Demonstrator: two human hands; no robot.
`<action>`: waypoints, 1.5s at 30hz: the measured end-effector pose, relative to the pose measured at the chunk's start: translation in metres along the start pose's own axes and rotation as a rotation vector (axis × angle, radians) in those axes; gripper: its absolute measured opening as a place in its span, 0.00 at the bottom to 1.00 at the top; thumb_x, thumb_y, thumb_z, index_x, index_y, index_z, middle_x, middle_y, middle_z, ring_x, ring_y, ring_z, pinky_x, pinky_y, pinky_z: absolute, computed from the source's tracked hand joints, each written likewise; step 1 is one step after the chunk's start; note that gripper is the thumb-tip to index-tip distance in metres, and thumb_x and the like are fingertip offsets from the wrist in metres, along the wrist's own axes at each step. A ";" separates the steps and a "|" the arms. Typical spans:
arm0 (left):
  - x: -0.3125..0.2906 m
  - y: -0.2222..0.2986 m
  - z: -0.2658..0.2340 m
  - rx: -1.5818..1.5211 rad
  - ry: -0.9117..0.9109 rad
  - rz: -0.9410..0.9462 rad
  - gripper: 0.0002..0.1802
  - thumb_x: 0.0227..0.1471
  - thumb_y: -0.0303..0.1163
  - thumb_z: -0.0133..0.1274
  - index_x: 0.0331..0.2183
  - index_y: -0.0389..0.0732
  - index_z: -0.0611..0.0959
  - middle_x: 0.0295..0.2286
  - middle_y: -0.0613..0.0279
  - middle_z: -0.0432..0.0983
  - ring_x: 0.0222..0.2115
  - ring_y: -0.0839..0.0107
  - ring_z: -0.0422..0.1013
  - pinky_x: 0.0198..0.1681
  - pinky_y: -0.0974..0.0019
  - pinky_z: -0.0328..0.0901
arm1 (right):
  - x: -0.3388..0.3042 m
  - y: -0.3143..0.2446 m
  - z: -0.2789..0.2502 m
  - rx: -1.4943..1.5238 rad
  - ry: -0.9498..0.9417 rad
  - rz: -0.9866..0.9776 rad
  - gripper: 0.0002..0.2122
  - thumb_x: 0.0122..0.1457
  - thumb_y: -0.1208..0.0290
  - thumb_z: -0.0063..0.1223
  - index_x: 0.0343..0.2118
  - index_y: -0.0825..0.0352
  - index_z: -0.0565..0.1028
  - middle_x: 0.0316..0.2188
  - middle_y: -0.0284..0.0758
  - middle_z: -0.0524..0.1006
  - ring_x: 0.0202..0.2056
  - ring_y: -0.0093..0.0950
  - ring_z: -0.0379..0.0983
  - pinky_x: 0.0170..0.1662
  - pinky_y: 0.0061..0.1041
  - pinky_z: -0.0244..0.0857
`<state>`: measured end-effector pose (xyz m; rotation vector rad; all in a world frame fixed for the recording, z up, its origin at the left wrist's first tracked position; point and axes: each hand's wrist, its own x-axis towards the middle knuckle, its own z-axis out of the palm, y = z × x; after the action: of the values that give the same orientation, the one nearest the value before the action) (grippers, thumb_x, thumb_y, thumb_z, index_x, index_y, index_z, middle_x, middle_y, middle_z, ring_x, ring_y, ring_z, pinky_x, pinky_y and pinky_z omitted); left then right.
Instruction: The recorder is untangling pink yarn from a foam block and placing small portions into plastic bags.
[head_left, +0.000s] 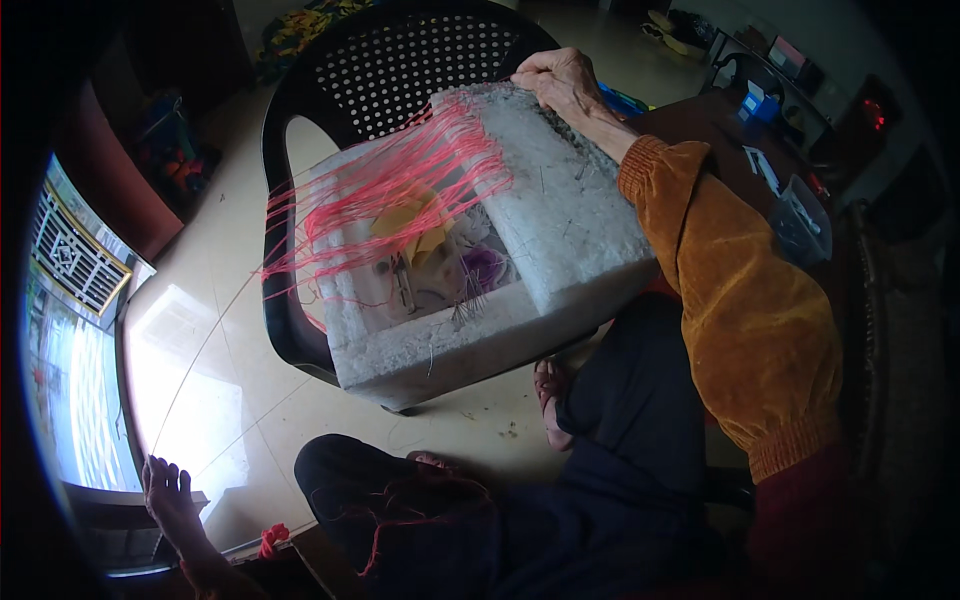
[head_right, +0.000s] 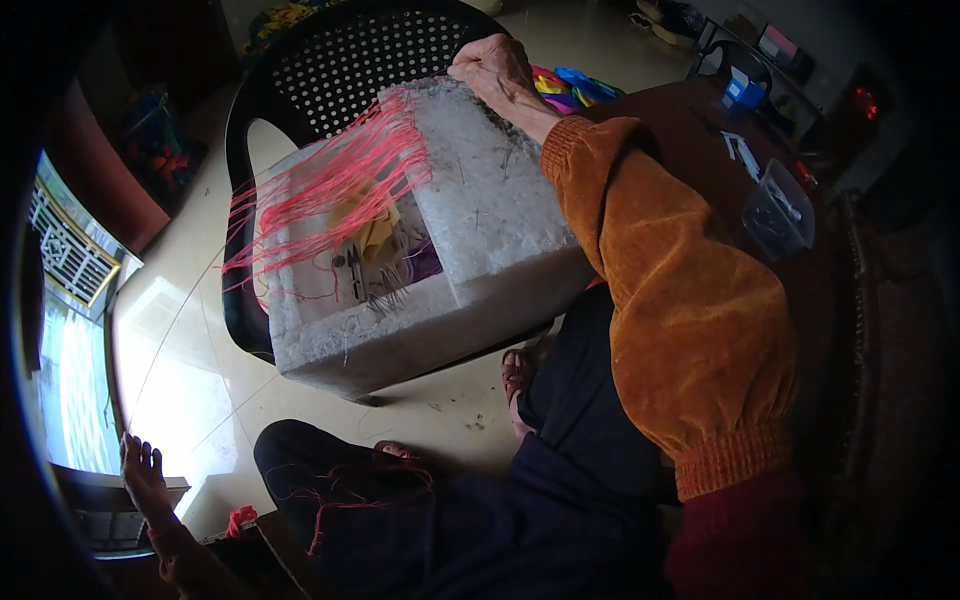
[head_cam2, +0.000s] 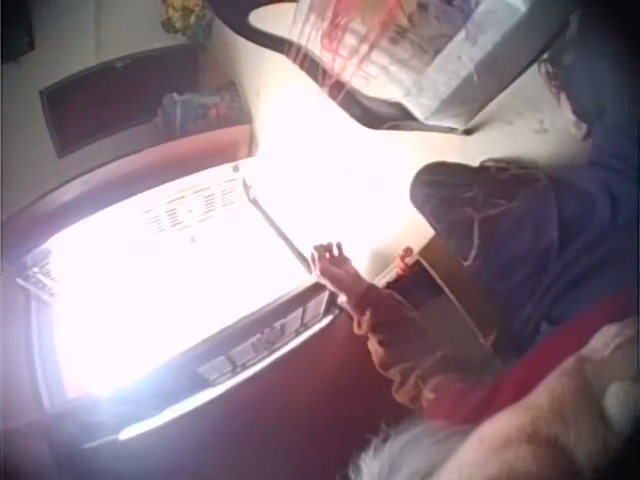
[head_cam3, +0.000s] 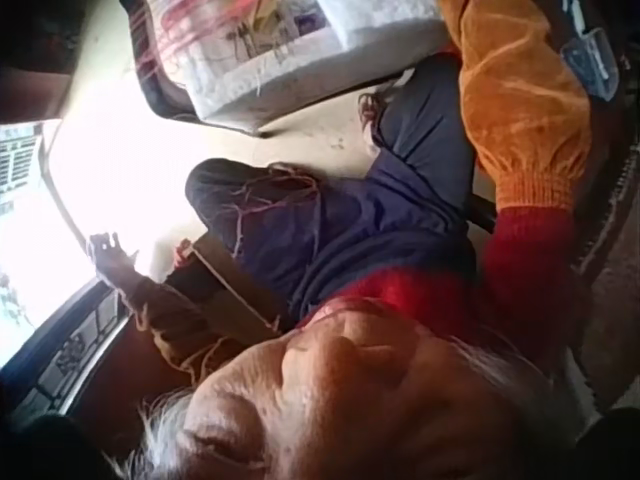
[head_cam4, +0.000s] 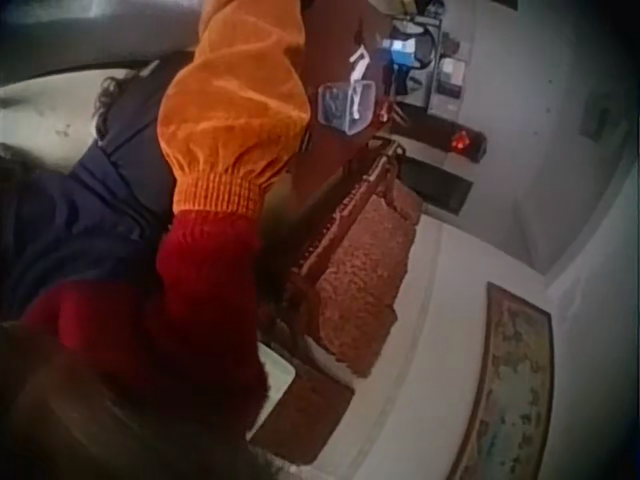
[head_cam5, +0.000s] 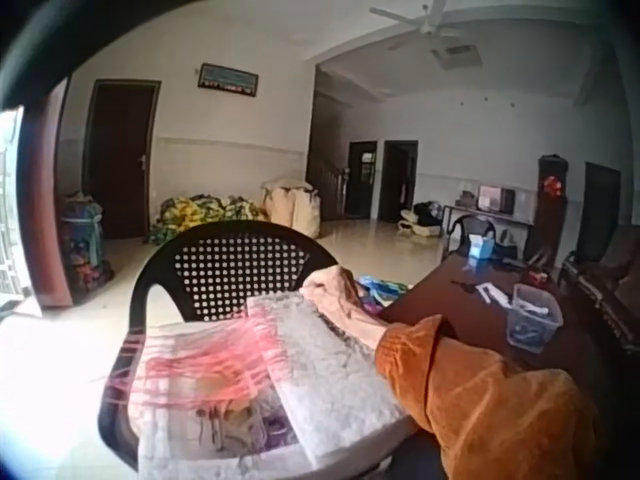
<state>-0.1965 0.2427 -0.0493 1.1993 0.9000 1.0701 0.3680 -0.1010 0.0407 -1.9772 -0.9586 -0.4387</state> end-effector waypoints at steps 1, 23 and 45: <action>0.001 -0.001 -0.003 -0.010 -0.003 -0.005 0.07 0.55 0.33 0.46 0.33 0.40 0.73 0.23 0.72 0.63 0.24 0.83 0.59 0.27 0.79 0.57 | 0.000 0.002 0.001 -0.010 0.006 -0.033 0.05 0.49 0.72 0.57 0.24 0.69 0.78 0.12 0.26 0.71 0.13 0.14 0.64 0.16 0.14 0.57; -0.064 0.067 0.044 0.048 -0.182 0.159 0.10 0.57 0.37 0.44 0.36 0.40 0.73 0.25 0.71 0.65 0.24 0.81 0.59 0.28 0.77 0.58 | -0.014 -0.072 -0.042 -0.100 -0.132 -0.390 0.12 0.53 0.64 0.54 0.32 0.70 0.76 0.24 0.33 0.76 0.24 0.19 0.70 0.28 0.19 0.64; -0.200 0.104 0.153 0.413 -0.615 0.695 0.11 0.52 0.32 0.43 0.29 0.33 0.74 0.24 0.59 0.65 0.23 0.73 0.61 0.27 0.70 0.56 | -0.040 0.021 -0.262 0.583 0.406 0.340 0.08 0.55 0.71 0.48 0.35 0.68 0.73 0.28 0.37 0.76 0.27 0.29 0.73 0.31 0.27 0.70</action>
<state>-0.1214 0.0125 0.0757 2.1332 0.2059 0.9569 0.3733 -0.3426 0.1507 -1.4053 -0.4132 -0.3043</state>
